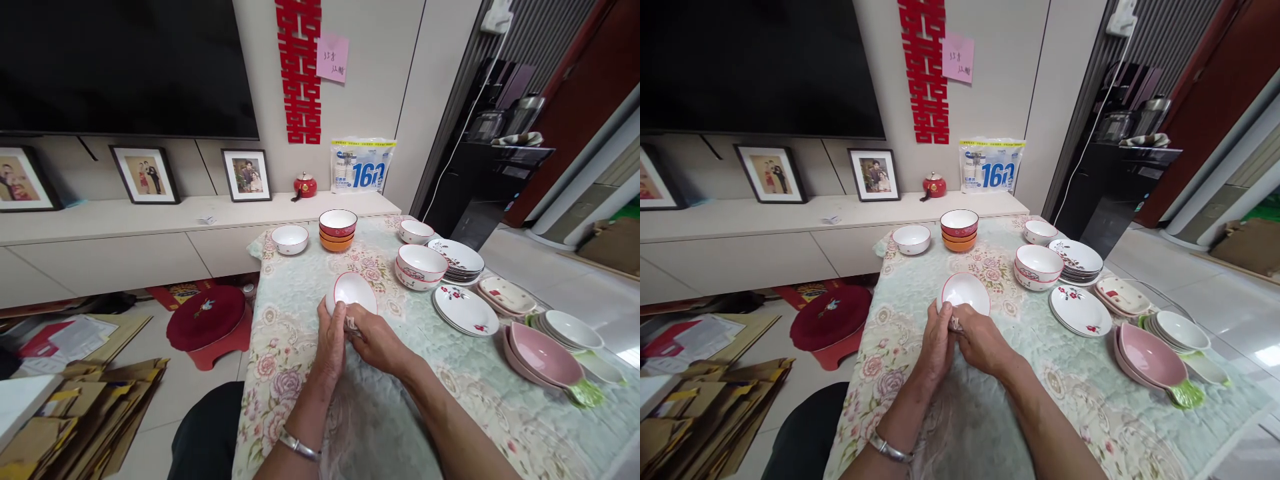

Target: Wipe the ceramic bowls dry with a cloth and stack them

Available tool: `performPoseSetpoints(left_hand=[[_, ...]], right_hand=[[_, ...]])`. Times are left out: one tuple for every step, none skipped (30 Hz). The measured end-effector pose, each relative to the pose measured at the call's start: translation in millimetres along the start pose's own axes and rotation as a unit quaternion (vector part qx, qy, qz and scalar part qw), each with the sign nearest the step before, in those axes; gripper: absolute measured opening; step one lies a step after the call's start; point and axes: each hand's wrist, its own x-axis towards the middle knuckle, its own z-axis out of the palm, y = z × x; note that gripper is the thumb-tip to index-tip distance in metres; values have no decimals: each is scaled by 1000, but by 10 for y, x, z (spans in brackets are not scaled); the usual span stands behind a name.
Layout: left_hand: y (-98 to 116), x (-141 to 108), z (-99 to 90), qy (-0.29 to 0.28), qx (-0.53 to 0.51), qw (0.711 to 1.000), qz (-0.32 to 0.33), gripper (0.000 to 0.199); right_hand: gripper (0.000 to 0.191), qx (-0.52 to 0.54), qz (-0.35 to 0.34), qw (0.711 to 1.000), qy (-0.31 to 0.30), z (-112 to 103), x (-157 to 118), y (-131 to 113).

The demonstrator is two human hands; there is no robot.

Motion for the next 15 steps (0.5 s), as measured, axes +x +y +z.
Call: performPoseSetpoints(left_hand=[[12,4,-1,0,-9,1000,-9,62],[20,9,0,-3,-19,1000,-20,59],[22,14,4,-10,-30,999,-30,58],[18,19,10,-14,-39,998,-39,58],[6,23,19,-15,-46,998,-43,59],[-12,27,28,-11,-52,998,-43,61],[-34,30,38,-8,-54,998,-39,65],[-58,31,48,-7,-56,998,-32,70],[-80,30,58,-9,-59,998,-25,74],[-98,27,66,-17,-63,998,-17,77],[-108,22,73,-25,-69,997,-11,78],[-111,17,78,-31,-75,997,-10,79],[-104,11,79,-32,-80,996,-12,79],[-91,7,76,-27,-81,996,-16,78],[-74,4,69,-19,-78,997,-20,76]], right_hand=[[38,-37,-12,999,-18,-37,-5,9],[38,-73,-21,997,-28,-70,-10,23],[37,-105,-25,994,-32,-96,-14,42],[36,-130,-23,991,-31,-113,-18,63],[34,-144,-16,989,-28,-118,-22,80],[31,-147,-6,989,-25,-111,-24,93],[27,-136,9,990,-20,-93,-26,97],[22,-115,26,993,-11,-66,-25,94],[17,-89,43,995,5,-33,-23,84],[13,-61,58,996,27,2,-19,69],[11,-33,68,996,52,36,-14,51],[13,-8,71,995,74,65,-8,34],[17,12,66,994,87,84,-3,20],[22,25,57,994,87,91,0,12],[27,30,43,996,75,84,1,9]])
